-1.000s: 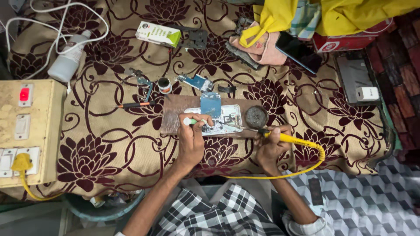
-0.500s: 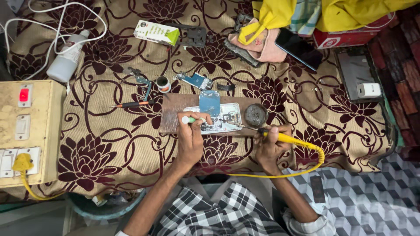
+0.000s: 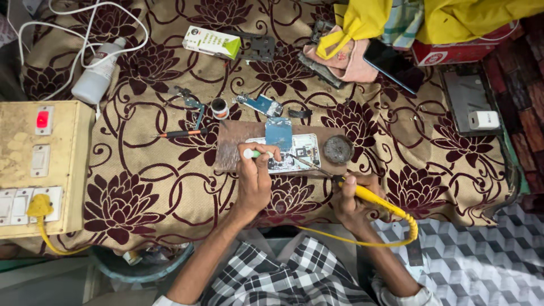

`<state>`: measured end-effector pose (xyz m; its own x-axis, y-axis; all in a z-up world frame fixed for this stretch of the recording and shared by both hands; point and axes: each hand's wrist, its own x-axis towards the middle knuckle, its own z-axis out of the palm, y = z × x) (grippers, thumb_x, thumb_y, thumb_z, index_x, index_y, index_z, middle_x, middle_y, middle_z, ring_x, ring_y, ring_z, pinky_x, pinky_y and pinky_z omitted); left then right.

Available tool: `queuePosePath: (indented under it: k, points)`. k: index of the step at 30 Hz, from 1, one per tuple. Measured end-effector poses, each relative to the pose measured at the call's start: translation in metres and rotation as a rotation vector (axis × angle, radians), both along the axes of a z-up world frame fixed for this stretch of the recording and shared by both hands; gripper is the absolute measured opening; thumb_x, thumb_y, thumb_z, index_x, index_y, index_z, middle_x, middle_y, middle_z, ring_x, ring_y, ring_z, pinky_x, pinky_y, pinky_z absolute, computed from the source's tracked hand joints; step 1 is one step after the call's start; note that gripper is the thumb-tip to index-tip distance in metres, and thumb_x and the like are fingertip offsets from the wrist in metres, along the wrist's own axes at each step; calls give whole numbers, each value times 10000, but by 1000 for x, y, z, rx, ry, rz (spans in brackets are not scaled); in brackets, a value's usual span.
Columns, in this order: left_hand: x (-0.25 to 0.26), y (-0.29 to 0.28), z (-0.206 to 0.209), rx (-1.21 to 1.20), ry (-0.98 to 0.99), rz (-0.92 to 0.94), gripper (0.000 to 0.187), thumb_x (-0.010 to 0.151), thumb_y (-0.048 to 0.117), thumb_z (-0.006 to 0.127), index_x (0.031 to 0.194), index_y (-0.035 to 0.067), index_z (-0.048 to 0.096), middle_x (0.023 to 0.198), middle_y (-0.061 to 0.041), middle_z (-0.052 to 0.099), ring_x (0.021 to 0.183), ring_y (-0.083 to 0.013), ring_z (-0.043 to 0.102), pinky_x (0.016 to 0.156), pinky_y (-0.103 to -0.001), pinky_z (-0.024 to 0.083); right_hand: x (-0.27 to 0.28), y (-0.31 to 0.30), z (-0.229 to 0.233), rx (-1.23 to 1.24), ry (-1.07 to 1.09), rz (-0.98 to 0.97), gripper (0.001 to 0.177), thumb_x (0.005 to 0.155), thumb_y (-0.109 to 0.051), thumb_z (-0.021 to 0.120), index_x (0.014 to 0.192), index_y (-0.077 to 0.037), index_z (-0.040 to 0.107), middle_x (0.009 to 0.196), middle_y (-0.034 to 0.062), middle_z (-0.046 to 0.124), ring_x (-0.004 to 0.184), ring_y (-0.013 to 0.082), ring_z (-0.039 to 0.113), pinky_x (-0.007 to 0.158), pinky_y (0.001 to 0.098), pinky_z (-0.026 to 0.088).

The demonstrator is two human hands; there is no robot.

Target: The person uses a soldering iron and solder wire to apply solder to a small circuit board. They repeatedly dip the iron into a soldering pot and apply heat to specific points on the board while feeding solder.

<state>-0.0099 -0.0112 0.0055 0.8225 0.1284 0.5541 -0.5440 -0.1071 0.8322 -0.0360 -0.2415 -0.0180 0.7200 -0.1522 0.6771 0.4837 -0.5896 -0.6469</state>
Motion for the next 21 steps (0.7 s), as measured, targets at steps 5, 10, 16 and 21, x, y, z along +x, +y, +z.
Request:
queuePosePath:
  k: [5, 10, 16, 21]
  points:
    - [7, 0, -14, 21, 107, 10, 189, 1133, 238, 307, 1086, 67, 372, 888, -131, 699, 533, -122, 464, 495, -301, 391, -6, 5, 18, -123, -72, -5, 276, 1027, -266, 600, 844, -73, 526, 628, 8, 596, 476, 109, 495, 477, 302, 394]
    - [7, -1, -14, 17, 59, 13, 180, 1160, 213, 303, 1092, 58, 362, 883, -138, 676, 625, -140, 550, 542, -317, 418, -8, 18, 46, -320, -162, 62, 323, 980, -144, 676, 707, -92, 513, 563, -6, 550, 435, 114, 475, 438, 299, 391]
    - [4, 0, -3, 13, 22, 8, 182, 1176, 212, 325, 1106, 46, 353, 881, -137, 658, 719, -175, 601, 649, -352, 475, -18, 45, 72, -356, -94, -40, 294, 906, -114, 700, 645, -82, 571, 478, -35, 477, 390, 102, 454, 425, 287, 375]
    - [3, 1, 3, -7, 121, 16, 179, 1126, 196, 361, 1089, 22, 361, 860, -152, 675, 642, -180, 558, 602, -354, 447, -32, 65, 78, -264, 24, -102, 278, 886, -118, 704, 653, -73, 559, 460, -14, 451, 357, 114, 426, 403, 321, 340]
